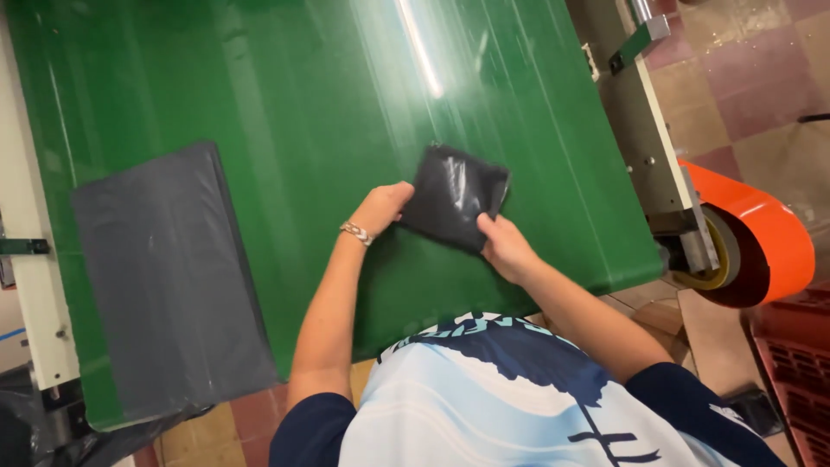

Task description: Folding plastic bags into rectangles and stacking them in a crate at the end of a conveyor belt.

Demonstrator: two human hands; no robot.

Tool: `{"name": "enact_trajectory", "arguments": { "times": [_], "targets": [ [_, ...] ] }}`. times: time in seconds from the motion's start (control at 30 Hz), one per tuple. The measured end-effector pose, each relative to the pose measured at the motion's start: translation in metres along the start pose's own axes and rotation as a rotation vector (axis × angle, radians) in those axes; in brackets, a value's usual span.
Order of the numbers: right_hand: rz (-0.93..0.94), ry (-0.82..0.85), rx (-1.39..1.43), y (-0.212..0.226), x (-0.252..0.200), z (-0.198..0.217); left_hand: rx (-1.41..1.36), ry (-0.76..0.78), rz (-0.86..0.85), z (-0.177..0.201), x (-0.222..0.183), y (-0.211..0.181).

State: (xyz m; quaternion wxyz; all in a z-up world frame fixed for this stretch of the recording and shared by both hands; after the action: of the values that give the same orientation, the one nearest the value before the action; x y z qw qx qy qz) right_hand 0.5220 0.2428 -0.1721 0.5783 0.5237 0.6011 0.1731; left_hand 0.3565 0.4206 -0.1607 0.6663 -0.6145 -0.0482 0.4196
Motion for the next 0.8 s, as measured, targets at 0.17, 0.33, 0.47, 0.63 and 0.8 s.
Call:
{"name": "enact_trajectory", "arguments": {
  "times": [0.17,0.33,0.47,0.63,0.8],
  "targets": [
    [-0.171,0.119,0.374,-0.018,0.019,0.018,0.56,-0.427,-0.258,-0.009,-0.014,-0.027],
    [-0.132,0.167,0.077,0.036,-0.029,0.017,0.415,-0.663,-0.394,0.001,-0.048,-0.041],
    [0.105,-0.034,-0.199,0.044,-0.058,0.024,0.249,-0.792,-0.491,0.025,-0.118,-0.046],
    [0.782,-0.177,-0.824,0.042,-0.094,-0.027,0.077,-0.992,-0.623,0.041,-0.23,0.002],
    [1.138,0.362,-1.176,-0.01,-0.122,-0.217,0.093,-1.463,-0.259,0.103,-0.382,0.098]
  ]
}}
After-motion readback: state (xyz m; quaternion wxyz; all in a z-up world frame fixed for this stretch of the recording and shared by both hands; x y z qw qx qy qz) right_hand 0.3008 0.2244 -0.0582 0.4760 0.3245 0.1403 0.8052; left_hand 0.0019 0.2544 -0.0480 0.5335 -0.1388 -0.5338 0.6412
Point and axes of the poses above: each hand's wrist, its own x-axis towards the middle knuckle, its own z-axis out of the back of the hand, y = z × x, the point moved 8 cm from there along x, towards the middle knuckle, and after that the axes turned 7 degrees about -x, right-handed, at the moved point
